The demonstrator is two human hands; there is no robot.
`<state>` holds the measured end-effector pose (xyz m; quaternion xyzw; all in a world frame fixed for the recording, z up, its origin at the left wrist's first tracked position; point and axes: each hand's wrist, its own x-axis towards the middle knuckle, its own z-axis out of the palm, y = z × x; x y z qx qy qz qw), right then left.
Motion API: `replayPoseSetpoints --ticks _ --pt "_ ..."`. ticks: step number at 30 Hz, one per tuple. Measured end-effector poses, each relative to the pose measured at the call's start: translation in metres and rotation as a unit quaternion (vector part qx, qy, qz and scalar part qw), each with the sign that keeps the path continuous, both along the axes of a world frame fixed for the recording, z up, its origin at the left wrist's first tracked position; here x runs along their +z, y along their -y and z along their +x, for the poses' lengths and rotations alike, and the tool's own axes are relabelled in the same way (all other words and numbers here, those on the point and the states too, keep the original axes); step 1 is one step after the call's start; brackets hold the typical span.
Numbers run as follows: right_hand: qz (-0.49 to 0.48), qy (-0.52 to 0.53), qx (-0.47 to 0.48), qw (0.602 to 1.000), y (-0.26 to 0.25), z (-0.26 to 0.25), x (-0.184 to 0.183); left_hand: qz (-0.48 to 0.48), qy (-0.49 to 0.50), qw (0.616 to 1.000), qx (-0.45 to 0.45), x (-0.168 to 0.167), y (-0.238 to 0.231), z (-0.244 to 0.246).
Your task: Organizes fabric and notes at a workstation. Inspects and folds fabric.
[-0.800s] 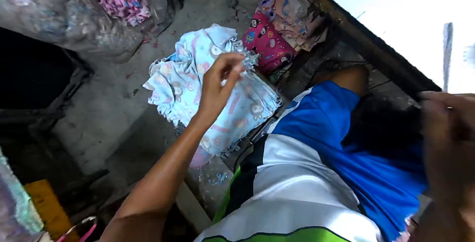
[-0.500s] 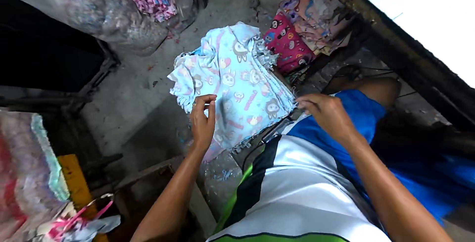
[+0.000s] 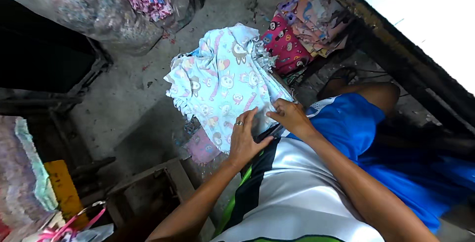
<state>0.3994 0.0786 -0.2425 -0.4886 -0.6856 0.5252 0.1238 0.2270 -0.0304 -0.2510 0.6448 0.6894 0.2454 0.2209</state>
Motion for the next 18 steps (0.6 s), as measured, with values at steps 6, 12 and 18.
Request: replayPoseSetpoints --ticks 6,12,18 --pt "-0.018 -0.248 0.045 0.968 -0.024 -0.031 0.055 -0.008 0.036 0.995 0.095 0.036 -0.022 -0.027" --pt "0.058 -0.260 0.007 0.964 -0.077 -0.006 0.080 0.062 0.266 0.882 0.385 0.132 -0.062 -0.143" --pt "0.086 -0.101 0.029 0.991 -0.047 0.017 0.018 0.097 0.250 0.877 0.400 0.155 -0.068 -0.191"
